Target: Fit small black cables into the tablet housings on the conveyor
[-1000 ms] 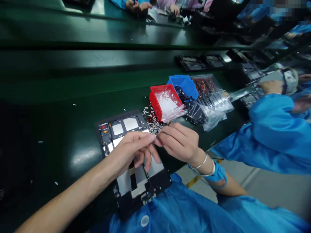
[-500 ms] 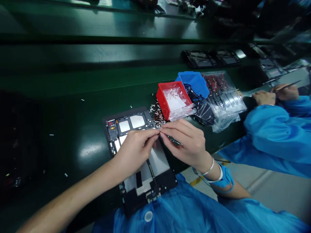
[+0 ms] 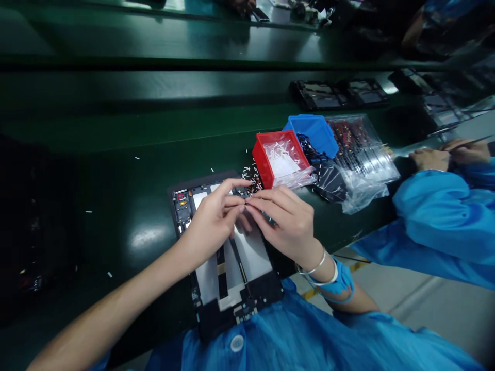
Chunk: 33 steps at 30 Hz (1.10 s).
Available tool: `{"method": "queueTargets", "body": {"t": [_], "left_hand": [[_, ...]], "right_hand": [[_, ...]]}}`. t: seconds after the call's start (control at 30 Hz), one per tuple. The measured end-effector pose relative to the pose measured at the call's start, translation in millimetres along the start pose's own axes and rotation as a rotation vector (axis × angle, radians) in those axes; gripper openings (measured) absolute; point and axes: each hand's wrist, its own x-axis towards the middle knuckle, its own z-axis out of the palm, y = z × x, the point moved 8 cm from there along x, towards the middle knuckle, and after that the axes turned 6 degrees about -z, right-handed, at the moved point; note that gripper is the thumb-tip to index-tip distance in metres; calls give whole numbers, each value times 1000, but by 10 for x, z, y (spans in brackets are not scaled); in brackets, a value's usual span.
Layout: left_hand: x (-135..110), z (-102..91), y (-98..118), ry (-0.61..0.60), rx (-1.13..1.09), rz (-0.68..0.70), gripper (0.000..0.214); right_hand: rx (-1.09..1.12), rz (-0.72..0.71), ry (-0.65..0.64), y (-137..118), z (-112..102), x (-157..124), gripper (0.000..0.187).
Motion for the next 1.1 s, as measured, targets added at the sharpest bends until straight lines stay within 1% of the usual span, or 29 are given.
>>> {"method": "queueTargets", "body": {"t": [0.1,0.17,0.2,0.27,0.33,0.37,0.43,0.47,0.53,0.63,0.73,0.8,0.83,0.87,0.9,0.97,1.03,1.07,1.1], "left_hand": [[-47,37,94,-17,167,101,41],[-66,58,142,-36,239,144,42],[-67,59,153,-44,240,149,42],[-54,41,144,-53,172,121,43],[-34,12,121,-62,51,78,43],[-26,-2,114,-65,-10,64,43],[-17,-26,113,-69,-102,51,44],[-15,-33,116,-72,-133,50,44],[-15,-37,124,-77,-171,53,44],[-13,-5,137,-94,-191,50,45],[-38,41,179,-118,-169,38,45],[-116,16,250,-114,-104,54,44],[-183,-37,295,-84,-49,78,44],[-273,-125,343,-27,24,113,43],[-389,-245,386,60,109,158,42],[-692,-531,424,291,296,250,38],[-1033,-768,354,505,473,321,35],[-1183,-838,278,574,557,349,34],[-1309,-873,188,615,640,381,34]], "right_hand": [[-16,1,-3,-71,27,8,12],[-4,-12,7,-40,-3,22,11],[-1,-16,19,8,-33,29,10],[-53,24,67,197,-126,36,12],[-200,131,117,478,-235,19,15],[-288,191,121,612,-274,4,18],[-375,243,74,769,-276,-11,19],[-362,232,52,773,-256,-10,18],[-228,156,14,638,-179,11,14],[9,36,-32,283,-52,54,12],[68,-39,-20,28,-21,93,10],[90,-45,12,-34,-53,109,12],[124,-19,28,-31,-74,113,12],[182,32,40,-10,-88,114,10],[261,105,47,25,-87,109,9],[466,303,30,98,-6,74,7],[702,505,-48,92,199,11,5],[813,587,-104,48,332,-22,6],[910,651,-167,-17,470,-52,7]]}}
